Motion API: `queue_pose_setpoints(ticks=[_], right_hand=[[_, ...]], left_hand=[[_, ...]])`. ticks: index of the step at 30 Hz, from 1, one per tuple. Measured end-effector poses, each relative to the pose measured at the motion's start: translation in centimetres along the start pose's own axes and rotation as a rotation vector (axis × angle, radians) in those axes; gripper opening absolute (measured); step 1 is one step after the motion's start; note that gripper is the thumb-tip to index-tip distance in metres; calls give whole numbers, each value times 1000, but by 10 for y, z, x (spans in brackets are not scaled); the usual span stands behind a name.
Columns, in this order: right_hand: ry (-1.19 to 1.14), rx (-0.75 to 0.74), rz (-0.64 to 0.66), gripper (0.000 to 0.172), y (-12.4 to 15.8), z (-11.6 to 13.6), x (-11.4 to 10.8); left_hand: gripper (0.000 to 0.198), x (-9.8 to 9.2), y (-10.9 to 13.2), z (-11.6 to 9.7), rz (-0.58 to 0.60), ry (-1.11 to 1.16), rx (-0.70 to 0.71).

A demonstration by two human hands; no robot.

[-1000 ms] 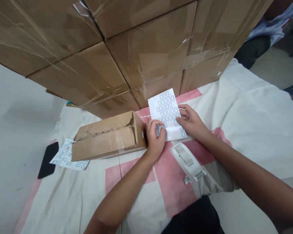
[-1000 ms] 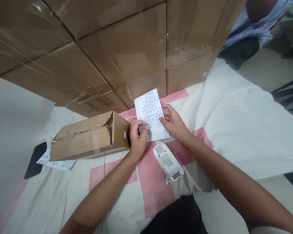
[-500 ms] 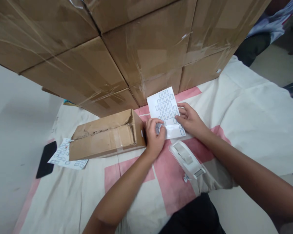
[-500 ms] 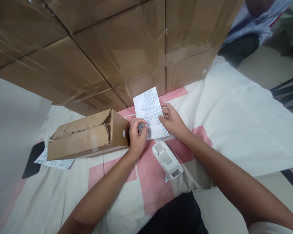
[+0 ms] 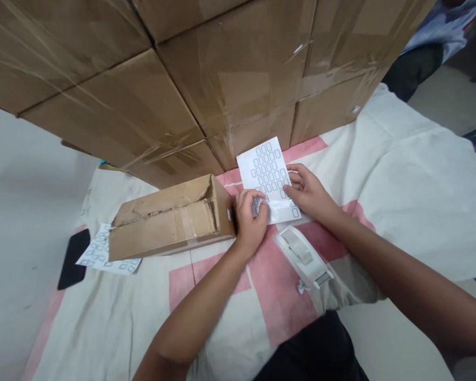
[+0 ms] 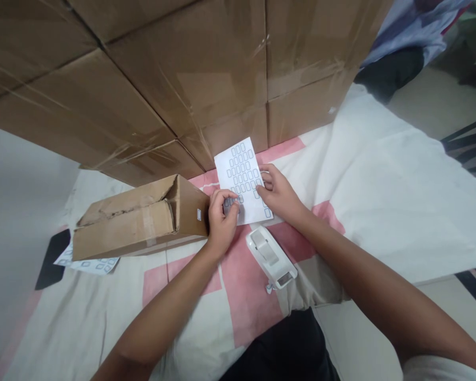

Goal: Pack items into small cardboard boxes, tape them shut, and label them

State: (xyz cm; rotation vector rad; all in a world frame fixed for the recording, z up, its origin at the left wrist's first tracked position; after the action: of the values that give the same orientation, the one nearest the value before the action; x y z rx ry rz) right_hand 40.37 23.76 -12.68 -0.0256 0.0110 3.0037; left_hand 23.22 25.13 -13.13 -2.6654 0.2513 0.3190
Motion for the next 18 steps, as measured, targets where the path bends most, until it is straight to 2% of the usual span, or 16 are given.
queue_pose_setpoints(ticks=[18], right_hand=[[4, -24, 2, 42, -1, -4, 0]], left_hand=[[15, -1, 1, 0, 10, -16, 5]])
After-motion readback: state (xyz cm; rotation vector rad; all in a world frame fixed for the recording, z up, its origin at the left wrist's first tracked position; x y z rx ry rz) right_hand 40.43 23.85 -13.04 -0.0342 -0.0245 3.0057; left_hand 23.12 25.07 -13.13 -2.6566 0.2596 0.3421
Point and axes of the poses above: each hand's wrist, its own y-axis away from the middle knuckle, its own x-axis out of the palm, z = x × y, the point moved 2 cm from there along -y, towards the middle knuckle, and after that the axes turned 5 degrees about y, right-handed, at the moved point
